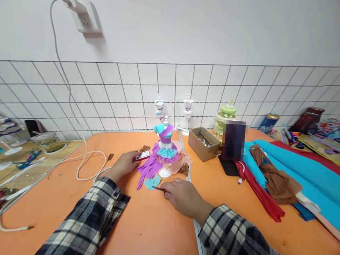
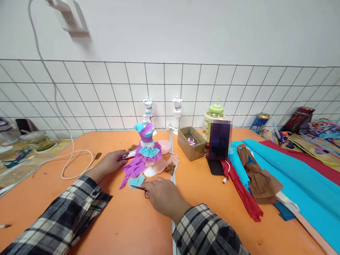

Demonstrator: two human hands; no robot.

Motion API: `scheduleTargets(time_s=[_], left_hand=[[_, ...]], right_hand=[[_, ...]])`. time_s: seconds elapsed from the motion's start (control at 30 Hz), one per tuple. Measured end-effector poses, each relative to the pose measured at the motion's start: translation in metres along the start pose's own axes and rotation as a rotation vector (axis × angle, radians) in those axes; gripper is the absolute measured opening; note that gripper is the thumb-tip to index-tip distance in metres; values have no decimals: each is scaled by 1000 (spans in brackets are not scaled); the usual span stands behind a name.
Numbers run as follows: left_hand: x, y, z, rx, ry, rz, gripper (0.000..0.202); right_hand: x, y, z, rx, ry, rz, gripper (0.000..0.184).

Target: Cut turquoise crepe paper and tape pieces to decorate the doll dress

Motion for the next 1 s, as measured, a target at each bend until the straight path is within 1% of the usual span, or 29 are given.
scheduleTargets(time_s=[0.13,0.23,0.33,0.4,0.47,0.57,0.6,0.63,0.67,0.73,0.8,0.87,0.93,1.0], left_hand=[[-4,-14,-3,27,20,-119,41],[-2,-21,-8,66,74,-229,52],[2,-16,-20,59,106,-340,64],[3,-7,-31,26,88,-385,63],[1,7,-40,-29,12,-384,55],[-13,31,-52,-183,-216,-280,37],[-19,35,-55,-226,-279,-222,32],[-23,36,-56,-251,-316,-159,28],[-26,34,-56,-262,-327,-93,27],[-28,26,-53,-251,-283,30,29],[-26,19,-49,-226,-195,121,32],[-23,20,-47,-226,-123,158,35],[-13,26,-47,-244,-57,132,37],[8,28,-52,-213,26,92,46]], right_hand=[[-4,-1,1,18,2,14,23],[-8,0,2,25,-26,24,19],[-7,3,1,11,-23,51,18],[-3,3,0,7,-6,75,17],[0,0,-1,18,4,102,15],[2,-6,-3,48,3,138,15],[2,-7,-3,52,0,150,15],[1,-8,-3,54,-3,160,15],[0,-8,-3,53,-4,167,15],[-2,-7,-3,41,-4,177,14],[-3,-4,-2,24,-2,190,13],[-3,-2,-1,8,2,212,13],[-1,-1,-1,-10,13,253,14],[2,2,-3,-35,33,321,18]])
Point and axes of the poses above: each hand's wrist, its own z-axis towards the middle knuckle, its own x-axis out of the back of the hand, y = z × x, the point moved 9 cm from there along z, towards the middle knuckle, and after that the axes turned 15 degrees about -z, right-handed, at the moved point
